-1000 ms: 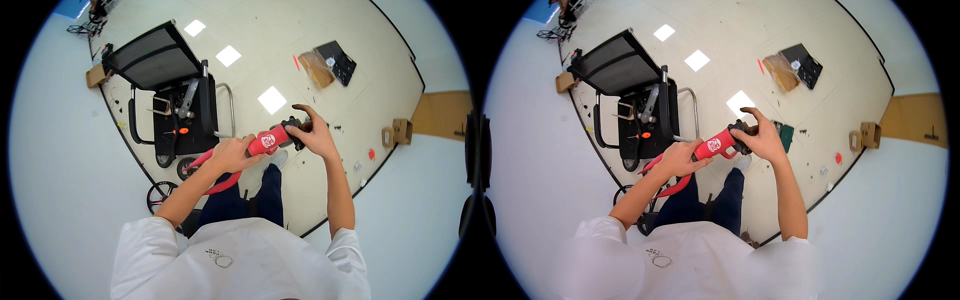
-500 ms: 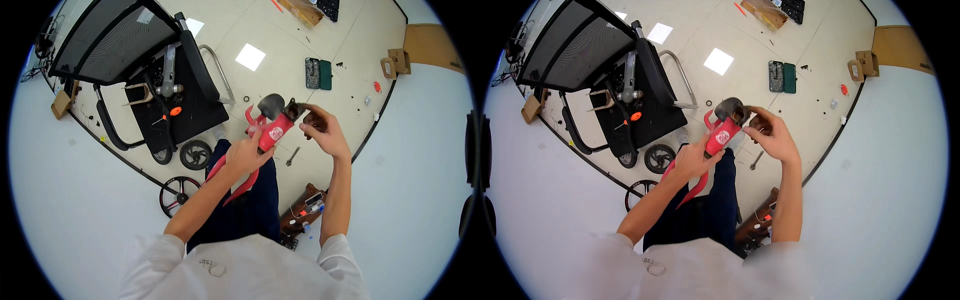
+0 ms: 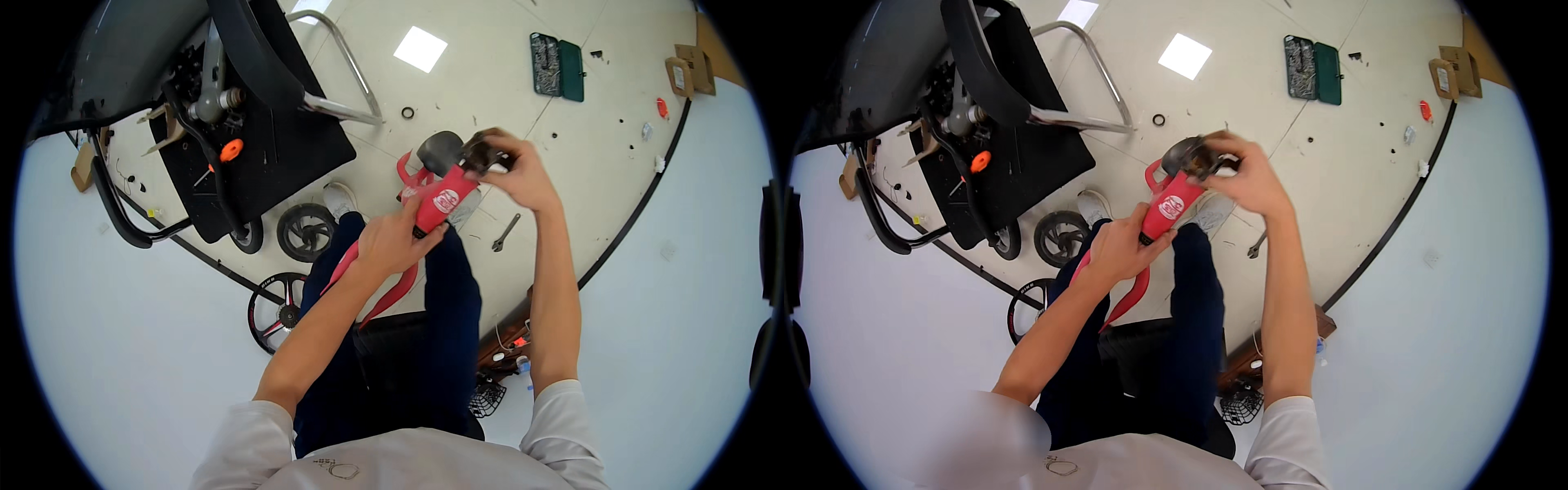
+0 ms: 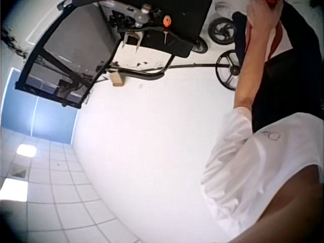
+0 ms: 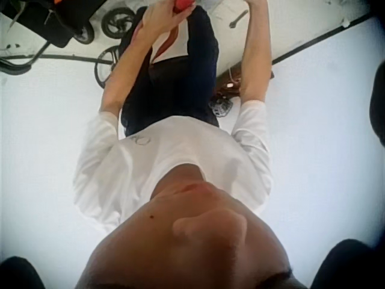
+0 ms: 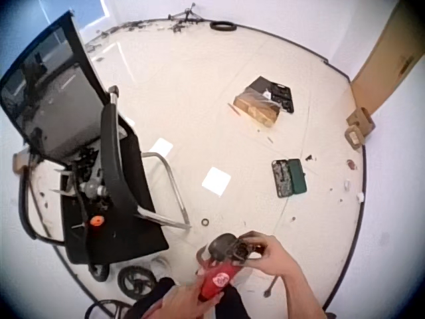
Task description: The person inserts a black bicycle seat into the pink seat post and secures it using a metal clamp and bolt. They tighten the bolt by hand and adjust the seat position to ensure it is firmly attached.
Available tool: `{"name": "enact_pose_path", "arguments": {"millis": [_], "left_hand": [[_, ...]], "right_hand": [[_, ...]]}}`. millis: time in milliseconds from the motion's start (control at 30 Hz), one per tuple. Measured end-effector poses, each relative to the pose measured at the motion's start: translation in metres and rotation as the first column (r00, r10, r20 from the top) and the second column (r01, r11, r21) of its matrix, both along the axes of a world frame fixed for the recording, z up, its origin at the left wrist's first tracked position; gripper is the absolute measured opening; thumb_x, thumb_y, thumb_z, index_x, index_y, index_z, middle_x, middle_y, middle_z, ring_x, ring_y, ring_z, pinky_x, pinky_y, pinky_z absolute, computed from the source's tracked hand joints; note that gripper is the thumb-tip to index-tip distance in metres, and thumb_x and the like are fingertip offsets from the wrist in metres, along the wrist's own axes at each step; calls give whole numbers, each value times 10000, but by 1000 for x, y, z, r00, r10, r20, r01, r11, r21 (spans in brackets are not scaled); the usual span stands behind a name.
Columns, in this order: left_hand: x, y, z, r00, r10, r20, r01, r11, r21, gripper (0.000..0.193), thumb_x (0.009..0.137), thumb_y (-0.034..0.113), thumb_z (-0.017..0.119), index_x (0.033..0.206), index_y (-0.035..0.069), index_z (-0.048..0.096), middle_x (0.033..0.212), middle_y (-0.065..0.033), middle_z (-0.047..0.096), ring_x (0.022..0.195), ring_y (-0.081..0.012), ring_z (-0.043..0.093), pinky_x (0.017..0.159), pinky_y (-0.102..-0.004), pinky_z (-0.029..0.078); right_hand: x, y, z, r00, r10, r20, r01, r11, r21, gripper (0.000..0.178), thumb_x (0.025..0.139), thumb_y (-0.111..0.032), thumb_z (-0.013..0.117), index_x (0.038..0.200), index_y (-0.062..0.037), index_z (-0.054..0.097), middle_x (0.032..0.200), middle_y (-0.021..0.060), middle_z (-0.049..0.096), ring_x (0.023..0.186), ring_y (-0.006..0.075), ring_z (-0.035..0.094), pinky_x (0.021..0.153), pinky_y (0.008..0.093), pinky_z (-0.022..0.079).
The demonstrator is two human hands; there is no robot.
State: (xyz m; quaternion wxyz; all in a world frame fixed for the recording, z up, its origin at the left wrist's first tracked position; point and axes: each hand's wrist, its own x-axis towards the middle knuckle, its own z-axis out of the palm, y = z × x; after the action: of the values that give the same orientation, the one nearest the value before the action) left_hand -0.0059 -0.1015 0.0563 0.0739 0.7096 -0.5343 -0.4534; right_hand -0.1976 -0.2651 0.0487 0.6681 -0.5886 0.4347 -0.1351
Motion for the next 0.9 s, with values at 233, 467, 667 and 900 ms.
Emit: {"name": "enact_pose_path", "arguments": {"millis": [233,467,667,900], "left_hand": [[13,10,-19,989,-71,-127,71,997,-5,658,858,553,650,1187,-8,548,605,-120,644,598,-353,669,533,-434,526],[57,26,-8,991,-100,-94,94,994,-61,516,821,477,731,1083,54,598,662,-139,668,622,-337,680,603,-402,524],[62,56,-14,991,-93,-96,83,991,-102,481,786,438,776,1025,66,589,660,-139,659,634,-349,675,610,-407,521],[75,88,-25,991,24,-132,-36,995,-90,436,684,316,839,979,70,634,626,-130,594,585,-345,634,545,-344,485]], "right_hand": [[-10,12,-45,940,-150,305,172,984,-47,391,617,115,821,969,19,679,1086,112,645,1009,199,624,892,343,535],[-15,-25,-38,778,-350,522,564,756,-332,128,786,-71,707,865,13,650,976,99,658,844,172,618,715,324,507],[3,-58,-141,936,-300,-182,203,887,-415,245,834,-207,754,850,20,662,706,54,653,591,129,610,569,275,497],[48,-22,-360,697,64,-714,-350,900,-260,513,679,-400,827,968,10,715,1043,250,697,989,402,674,871,450,547]]}}
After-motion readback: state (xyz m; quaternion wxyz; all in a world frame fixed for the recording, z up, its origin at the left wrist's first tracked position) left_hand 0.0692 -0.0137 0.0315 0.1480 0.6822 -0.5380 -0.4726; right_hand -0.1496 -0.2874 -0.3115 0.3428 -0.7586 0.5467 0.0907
